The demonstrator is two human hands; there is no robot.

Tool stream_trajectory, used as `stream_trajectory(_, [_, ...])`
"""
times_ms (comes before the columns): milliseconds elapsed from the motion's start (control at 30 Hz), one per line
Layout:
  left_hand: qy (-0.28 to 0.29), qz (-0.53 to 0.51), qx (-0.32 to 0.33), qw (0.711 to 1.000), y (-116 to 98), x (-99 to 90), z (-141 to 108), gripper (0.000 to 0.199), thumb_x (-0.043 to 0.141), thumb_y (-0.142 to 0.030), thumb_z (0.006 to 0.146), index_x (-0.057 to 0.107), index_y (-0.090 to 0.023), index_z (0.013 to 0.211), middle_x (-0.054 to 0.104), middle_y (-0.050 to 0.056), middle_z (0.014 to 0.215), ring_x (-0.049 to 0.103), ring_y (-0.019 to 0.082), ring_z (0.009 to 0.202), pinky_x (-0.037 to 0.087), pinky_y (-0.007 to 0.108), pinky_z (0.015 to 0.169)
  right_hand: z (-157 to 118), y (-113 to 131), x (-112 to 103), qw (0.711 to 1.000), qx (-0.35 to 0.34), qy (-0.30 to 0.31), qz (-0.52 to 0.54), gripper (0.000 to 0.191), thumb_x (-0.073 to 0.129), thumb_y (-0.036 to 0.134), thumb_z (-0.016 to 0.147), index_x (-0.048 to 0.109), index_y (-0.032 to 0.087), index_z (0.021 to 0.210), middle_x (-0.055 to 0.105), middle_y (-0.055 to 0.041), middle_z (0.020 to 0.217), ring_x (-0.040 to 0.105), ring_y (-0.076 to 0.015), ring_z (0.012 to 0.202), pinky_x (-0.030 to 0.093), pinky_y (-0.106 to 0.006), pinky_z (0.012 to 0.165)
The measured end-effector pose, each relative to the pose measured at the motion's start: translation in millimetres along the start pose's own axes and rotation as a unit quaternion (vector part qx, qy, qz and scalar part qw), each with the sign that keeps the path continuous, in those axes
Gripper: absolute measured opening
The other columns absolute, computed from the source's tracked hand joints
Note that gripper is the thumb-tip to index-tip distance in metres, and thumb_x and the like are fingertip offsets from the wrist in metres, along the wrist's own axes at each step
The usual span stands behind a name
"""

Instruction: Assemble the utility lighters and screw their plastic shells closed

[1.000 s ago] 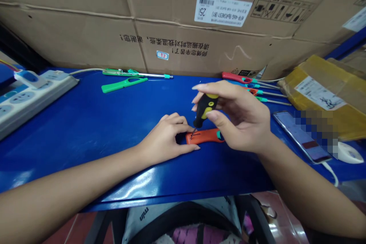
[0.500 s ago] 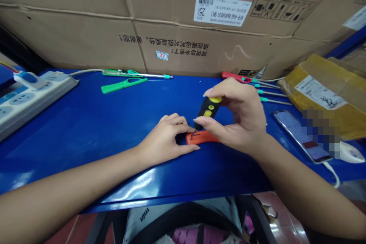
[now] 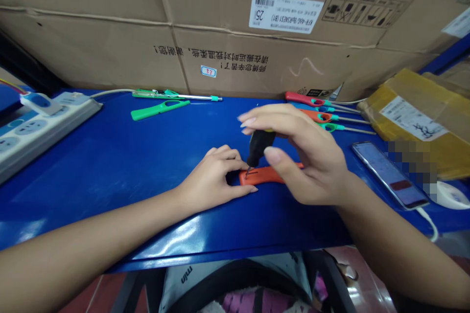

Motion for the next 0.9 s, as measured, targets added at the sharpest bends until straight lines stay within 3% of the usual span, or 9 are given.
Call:
stream_trajectory(100, [0.000,-0.005,0.004,1.000,0.0,0.0,0.2,0.028,0.078,-0.047,0.086,0.077,-0.025,0.103,0.072,0.005,0.101,0.063,0.027,0.100,0.046,0.044,0.094,-1.6,0.2,0.2,0.999,0.017,0.004,0.036,0.027,0.053,0.026,0.103,0.064,0.022,0.128,0.072,-0.0079,0.116,0.068,-0.0228,0.110,0.061,-0.043,0.093])
stream_trajectory(233, [0.003,-0.012,-0.009,1.000,0.9,0.4,0.7,0.029,0.077,-0.047,0.086,0.077,-0.023,0.102,0.071,0.005,0.098,0.062,0.026,0.096,0.047,0.041,0.088,-2.3,4.7,-5.1,0.998,-0.019,-0.051,-0.032,0.029,0.069,0.030,0.096,0.069,0.022,0.124,0.071,-0.0058,0.101,0.068,-0.0215,0.098,0.061,-0.041,0.088])
stream_trajectory(433, [0.000,-0.005,0.001,1.000,-0.2,0.0,-0.6,0.028,0.078,-0.047,0.086,0.077,-0.024,0.102,0.071,0.004,0.100,0.062,0.025,0.097,0.045,0.042,0.089,-0.6,3.9,0.7,0.999,0.007,0.044,-0.006,0.037,0.050,0.027,0.104,0.058,0.025,0.141,0.070,-0.0084,0.121,0.067,-0.0233,0.110,0.057,-0.046,0.099])
stream_trajectory(600, [0.002,-0.013,-0.012,1.000,0.9,0.4,-0.5,0.026,0.078,-0.047,0.086,0.075,-0.022,0.089,0.069,0.003,0.092,0.060,0.023,0.091,0.043,0.036,0.079,-1.4,3.5,-4.4,0.996,-0.013,-0.052,-0.065,0.033,0.071,0.038,0.094,0.068,0.026,0.125,0.070,-0.0053,0.096,0.067,-0.0232,0.094,0.063,-0.043,0.085])
stream_trajectory(767, [-0.008,-0.003,0.001,1.000,-0.1,0.0,0.0,0.027,0.078,-0.047,0.086,0.077,-0.024,0.099,0.071,0.004,0.096,0.061,0.024,0.092,0.043,0.039,0.083,-2.4,0.1,3.0,1.000,0.019,0.001,-0.015,0.037,0.055,0.032,0.103,0.059,0.024,0.138,0.069,-0.0102,0.121,0.066,-0.0252,0.112,0.061,-0.046,0.094])
stream_trajectory(900, [-0.001,0.002,-0.002,1.000,-0.4,0.2,0.2,0.027,0.079,-0.046,0.086,0.076,-0.024,0.100,0.071,0.004,0.098,0.062,0.026,0.096,0.044,0.040,0.084,-4.4,-3.7,1.7,0.999,0.031,-0.023,0.014,0.038,0.060,0.031,0.100,0.059,0.027,0.138,0.069,-0.0089,0.118,0.069,-0.0235,0.101,0.064,-0.044,0.086])
Point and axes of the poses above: each hand's wrist, its own z-axis towards the middle knuckle, its own x-axis out of the palm, y = z × x, the point moved 6 cm from there along z, towards the middle knuckle
